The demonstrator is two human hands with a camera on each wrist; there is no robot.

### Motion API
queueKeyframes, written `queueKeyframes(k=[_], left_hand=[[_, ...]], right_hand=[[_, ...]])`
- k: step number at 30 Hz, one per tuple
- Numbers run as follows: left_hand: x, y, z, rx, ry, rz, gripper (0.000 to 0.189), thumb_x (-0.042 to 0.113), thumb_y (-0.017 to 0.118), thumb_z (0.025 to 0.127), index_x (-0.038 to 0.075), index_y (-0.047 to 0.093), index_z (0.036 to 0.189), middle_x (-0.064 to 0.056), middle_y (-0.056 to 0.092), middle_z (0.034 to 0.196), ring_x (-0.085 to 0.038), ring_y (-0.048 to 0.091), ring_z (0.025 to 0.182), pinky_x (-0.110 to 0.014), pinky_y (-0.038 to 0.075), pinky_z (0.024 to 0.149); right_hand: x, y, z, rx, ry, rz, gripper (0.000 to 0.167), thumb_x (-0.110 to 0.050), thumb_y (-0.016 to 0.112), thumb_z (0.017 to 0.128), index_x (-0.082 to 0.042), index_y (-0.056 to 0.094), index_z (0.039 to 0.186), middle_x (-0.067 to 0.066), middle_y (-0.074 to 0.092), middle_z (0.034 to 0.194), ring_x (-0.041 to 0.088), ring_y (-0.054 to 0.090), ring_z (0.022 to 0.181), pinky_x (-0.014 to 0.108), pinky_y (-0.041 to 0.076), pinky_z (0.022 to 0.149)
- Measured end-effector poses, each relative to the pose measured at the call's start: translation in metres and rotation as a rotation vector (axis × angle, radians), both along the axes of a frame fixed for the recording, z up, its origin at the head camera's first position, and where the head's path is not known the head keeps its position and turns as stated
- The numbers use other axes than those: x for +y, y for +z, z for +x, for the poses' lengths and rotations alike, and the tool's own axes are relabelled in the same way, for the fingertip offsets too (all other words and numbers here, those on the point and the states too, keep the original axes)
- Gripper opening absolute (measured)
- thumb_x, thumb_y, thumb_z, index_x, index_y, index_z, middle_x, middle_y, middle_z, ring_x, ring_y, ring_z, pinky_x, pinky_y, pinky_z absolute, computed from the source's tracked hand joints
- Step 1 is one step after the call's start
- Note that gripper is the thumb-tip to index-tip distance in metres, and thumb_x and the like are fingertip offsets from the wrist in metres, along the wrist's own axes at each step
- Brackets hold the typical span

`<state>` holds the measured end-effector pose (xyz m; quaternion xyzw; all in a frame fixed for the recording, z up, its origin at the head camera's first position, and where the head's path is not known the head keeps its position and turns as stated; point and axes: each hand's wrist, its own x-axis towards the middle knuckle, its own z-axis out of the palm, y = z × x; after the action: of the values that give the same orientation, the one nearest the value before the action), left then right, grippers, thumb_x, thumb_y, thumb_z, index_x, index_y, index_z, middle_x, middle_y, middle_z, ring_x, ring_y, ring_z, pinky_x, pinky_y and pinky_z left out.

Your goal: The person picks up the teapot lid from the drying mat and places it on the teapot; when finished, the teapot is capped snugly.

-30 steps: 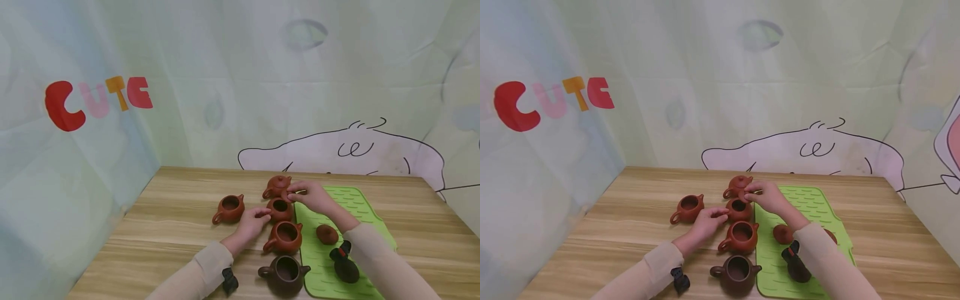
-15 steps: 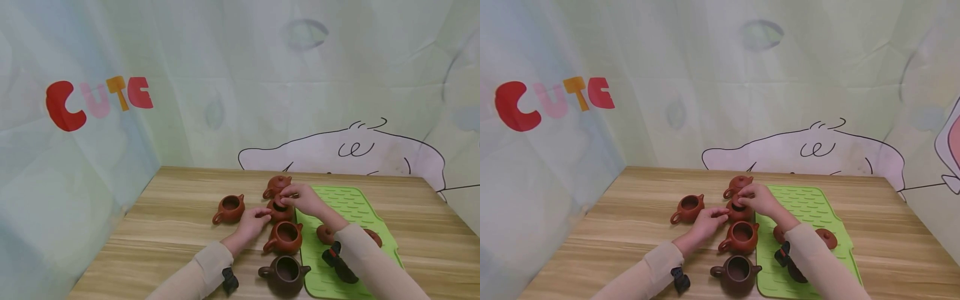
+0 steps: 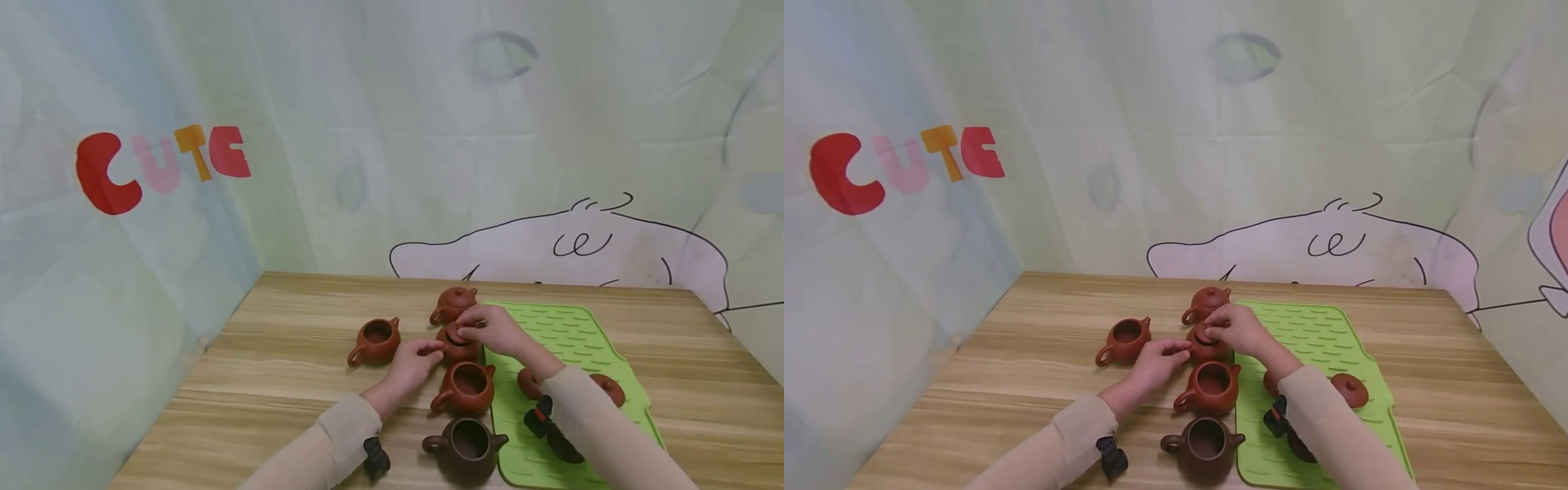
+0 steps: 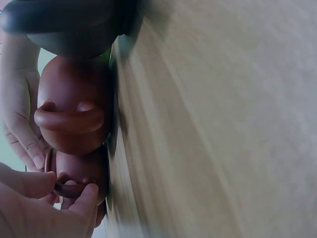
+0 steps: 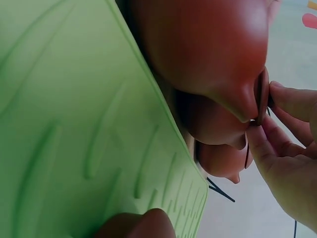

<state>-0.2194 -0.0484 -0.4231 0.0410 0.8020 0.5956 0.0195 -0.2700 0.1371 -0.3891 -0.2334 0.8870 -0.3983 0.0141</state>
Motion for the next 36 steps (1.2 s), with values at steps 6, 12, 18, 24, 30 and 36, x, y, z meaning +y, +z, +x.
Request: queueKeyframes(k=[6,12,18,24,30,36], left_hand=[[0.0001,-0.0012,-0.0006,0.000,0.003,-0.001,0.018,0.001,0.063,0.089,-0.005,0.070,0.105,-0.014,0.070,0.103,-0.018,0.058,0.093,-0.027,0.047,0.077],[0.0003,-0.0016,-0.0006,-0.007,0.004,0.012,0.019,0.001,0.063,0.089,-0.005,0.070,0.105,-0.014,0.070,0.103,-0.017,0.058,0.092,-0.026,0.046,0.076],[0.0007,-0.0012,-0.0003,-0.010,0.006,0.010,0.018,0.001,0.063,0.089,-0.004,0.070,0.106,-0.014,0.070,0.103,-0.018,0.058,0.094,-0.027,0.047,0.077],[0.0006,-0.0011,0.0000,-0.008,0.006,0.012,0.019,0.001,0.063,0.089,-0.005,0.069,0.106,-0.014,0.070,0.104,-0.020,0.059,0.097,-0.029,0.047,0.079],[0.0008,-0.0016,-0.0005,-0.004,0.009,0.008,0.019,0.001,0.063,0.089,-0.005,0.069,0.106,-0.015,0.070,0.104,-0.020,0.059,0.096,-0.028,0.048,0.079],[-0.0027,0.0008,0.0005,-0.011,-0.004,-0.009,0.026,0.002,0.065,0.089,-0.004,0.067,0.114,-0.015,0.069,0.108,-0.021,0.059,0.099,-0.029,0.049,0.080]], right_hand=[[0.0004,-0.0013,-0.0005,0.020,0.005,0.030,0.012,-0.007,0.069,0.088,-0.001,0.073,0.098,0.011,0.070,0.101,0.029,0.062,0.100,0.041,0.054,0.082],[-0.0012,-0.0036,-0.0011,0.040,-0.002,0.054,0.013,-0.006,0.070,0.086,0.000,0.073,0.097,0.013,0.069,0.101,0.030,0.062,0.099,0.042,0.054,0.082],[-0.0025,-0.0042,-0.0005,0.065,0.001,0.087,0.013,-0.007,0.070,0.086,0.000,0.073,0.097,0.012,0.069,0.102,0.030,0.061,0.101,0.045,0.051,0.085],[-0.0042,-0.0047,-0.0002,0.075,0.001,0.107,0.014,-0.007,0.070,0.086,0.000,0.073,0.098,0.012,0.068,0.102,0.029,0.061,0.101,0.045,0.051,0.086],[-0.0035,-0.0045,-0.0006,0.083,-0.001,0.114,0.015,-0.007,0.070,0.087,0.000,0.073,0.099,0.011,0.068,0.103,0.029,0.060,0.101,0.045,0.051,0.085],[0.0015,0.0004,-0.0010,0.053,0.012,0.082,0.022,-0.010,0.069,0.088,0.002,0.070,0.106,0.014,0.069,0.107,0.031,0.062,0.103,0.043,0.053,0.084]])
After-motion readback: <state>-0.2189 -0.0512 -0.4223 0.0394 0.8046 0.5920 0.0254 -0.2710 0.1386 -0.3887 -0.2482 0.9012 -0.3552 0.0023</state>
